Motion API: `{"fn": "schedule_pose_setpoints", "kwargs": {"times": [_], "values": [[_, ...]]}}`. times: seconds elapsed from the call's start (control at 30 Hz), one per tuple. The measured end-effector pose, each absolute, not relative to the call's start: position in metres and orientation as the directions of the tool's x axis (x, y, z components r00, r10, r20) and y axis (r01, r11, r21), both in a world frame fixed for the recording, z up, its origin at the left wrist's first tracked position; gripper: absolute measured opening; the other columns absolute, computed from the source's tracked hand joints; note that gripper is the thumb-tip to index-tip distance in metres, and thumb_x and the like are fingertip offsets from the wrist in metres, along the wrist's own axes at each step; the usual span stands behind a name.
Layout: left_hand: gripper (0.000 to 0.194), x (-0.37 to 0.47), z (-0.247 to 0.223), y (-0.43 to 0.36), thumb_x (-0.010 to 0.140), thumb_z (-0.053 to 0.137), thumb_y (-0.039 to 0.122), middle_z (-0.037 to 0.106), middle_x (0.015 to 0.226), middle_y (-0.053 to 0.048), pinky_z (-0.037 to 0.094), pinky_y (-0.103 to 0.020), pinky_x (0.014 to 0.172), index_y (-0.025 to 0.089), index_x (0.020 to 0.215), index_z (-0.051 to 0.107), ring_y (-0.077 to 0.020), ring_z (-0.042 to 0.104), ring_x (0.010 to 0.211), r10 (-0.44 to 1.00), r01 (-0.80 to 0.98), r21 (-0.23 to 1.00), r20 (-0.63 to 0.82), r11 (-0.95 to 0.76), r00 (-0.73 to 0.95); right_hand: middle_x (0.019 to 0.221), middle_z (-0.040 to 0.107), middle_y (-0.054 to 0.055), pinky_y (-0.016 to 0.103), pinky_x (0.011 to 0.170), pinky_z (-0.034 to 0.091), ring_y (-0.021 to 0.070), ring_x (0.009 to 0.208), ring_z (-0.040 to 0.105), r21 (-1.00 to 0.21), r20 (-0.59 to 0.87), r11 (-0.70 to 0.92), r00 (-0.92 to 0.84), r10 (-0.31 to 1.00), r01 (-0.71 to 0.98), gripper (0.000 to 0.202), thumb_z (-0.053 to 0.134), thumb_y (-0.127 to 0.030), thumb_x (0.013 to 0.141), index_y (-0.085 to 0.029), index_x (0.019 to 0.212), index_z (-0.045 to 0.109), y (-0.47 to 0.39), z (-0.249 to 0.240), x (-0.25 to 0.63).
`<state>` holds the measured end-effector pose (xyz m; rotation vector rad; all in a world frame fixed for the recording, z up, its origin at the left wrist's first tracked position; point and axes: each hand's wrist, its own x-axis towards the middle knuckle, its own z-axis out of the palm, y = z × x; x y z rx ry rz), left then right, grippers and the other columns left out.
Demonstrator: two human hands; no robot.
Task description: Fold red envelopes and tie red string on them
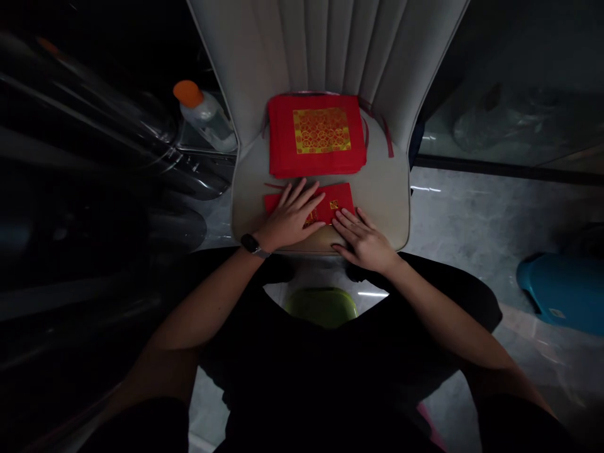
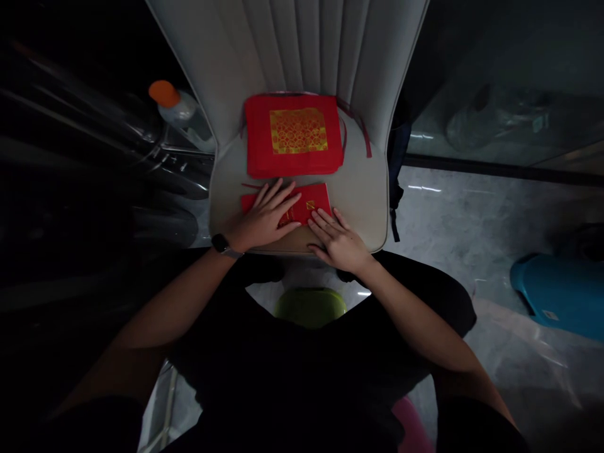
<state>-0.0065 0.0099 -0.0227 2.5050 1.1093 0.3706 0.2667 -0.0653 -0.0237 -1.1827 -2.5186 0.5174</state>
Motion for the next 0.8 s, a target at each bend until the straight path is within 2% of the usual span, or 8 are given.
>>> {"fn": "schedule_pose_setpoints", "kwargs": {"times": [0.13,0.23,0.33,0.4,0.5,0.6,0.7,0.8], "values": [[0.077,-0.006,-0.026,0.008,0.101,0.073,0.047,0.029,0.183,-0.017,0.012,-0.074,0.137,0.023,0.17,0.046,-0.0442,0.019,0.172,0.786,0.68,0.447,0.09,-0.581,0.612,0.176,0.039,0.023,0.069,0.138,0.023,0.0374,0.165,0.04,-0.434,-0.002,0.524,-0.583,0.813,0.733,0.09,0.066,-0.052,0.106,-0.014,0.177,0.026,-0.079,-0.015,0.278],[0.078,-0.007,-0.026,0.007,0.101,0.073,0.048,0.03,0.183,-0.018,0.013,-0.073,0.138,0.023,0.169,0.046,-0.0442,0.02,0.172,0.792,0.694,0.432,0.082,-0.576,0.605,0.176,0.036,0.025,0.074,0.137,0.02,0.0418,0.164,0.039,-0.429,-0.076,0.467,-0.546,0.834,0.773,0.101,0.068,-0.062,0.102,-0.014,0.178,0.022,-0.085,-0.009,0.288],[0.077,-0.007,-0.025,0.008,0.101,0.072,0.047,0.03,0.182,-0.018,0.014,-0.073,0.137,0.022,0.169,0.047,-0.0453,0.021,0.171,0.791,0.703,0.419,0.064,-0.575,0.609,0.173,0.045,0.023,0.075,0.135,0.027,0.0418,0.161,0.045,-0.463,-0.128,0.466,-0.577,0.807,0.754,0.093,0.068,-0.062,0.102,-0.015,0.175,0.034,-0.075,0.003,0.303],[0.077,-0.008,-0.025,0.008,0.101,0.072,0.047,0.03,0.182,-0.018,0.014,-0.074,0.137,0.022,0.169,0.046,-0.0459,0.021,0.171,0.791,0.702,0.425,0.057,-0.571,0.609,0.163,0.06,0.017,0.068,0.131,0.042,0.0383,0.153,0.058,-0.509,-0.125,0.461,-0.592,0.796,0.727,0.076,0.064,-0.059,0.106,-0.02,0.169,0.048,-0.061,0.017,0.316],[0.078,-0.008,-0.026,0.009,0.101,0.072,0.048,0.032,0.182,-0.017,0.014,-0.074,0.137,0.024,0.17,0.045,-0.0456,0.021,0.171,0.79,0.695,0.441,0.055,-0.568,0.611,0.15,0.073,0.012,0.057,0.122,0.056,0.035,0.138,0.071,-0.52,0.03,0.397,-0.449,0.893,0.756,0.055,0.06,-0.049,0.11,-0.023,0.158,0.063,-0.042,0.039,0.325],[0.078,-0.008,-0.028,0.01,0.102,0.071,0.049,0.033,0.182,-0.016,0.015,-0.073,0.137,0.025,0.171,0.044,-0.0445,0.021,0.171,0.789,0.694,0.435,0.062,-0.573,0.612,0.159,0.066,0.013,0.058,0.129,0.049,0.0342,0.148,0.063,-0.523,0.19,0.431,-0.393,0.9,0.735,0.055,0.059,-0.042,0.111,-0.02,0.162,0.059,-0.038,0.041,0.306],[0.078,-0.009,-0.028,0.01,0.101,0.071,0.048,0.032,0.182,-0.016,0.016,-0.074,0.136,0.025,0.171,0.044,-0.0448,0.022,0.171,0.784,0.692,0.431,0.061,-0.579,0.618,0.171,0.051,0.018,0.056,0.137,0.038,0.0321,0.162,0.047,-0.53,0.179,0.55,-0.549,0.816,0.645,0.068,0.062,-0.041,0.109,-0.012,0.169,0.047,-0.047,0.018,0.265],[0.075,-0.01,-0.029,0.011,0.101,0.068,0.042,0.032,0.182,-0.017,0.016,-0.073,0.137,0.022,0.17,0.045,-0.0448,0.022,0.171,0.78,0.694,0.417,0.058,-0.587,0.624,0.178,0.035,0.023,0.058,0.141,0.028,0.0353,0.17,0.029,-0.52,0.112,0.557,-0.596,0.796,0.647,0.081,0.067,-0.043,0.105,-0.006,0.172,0.038,-0.059,-0.014,0.232]]}}
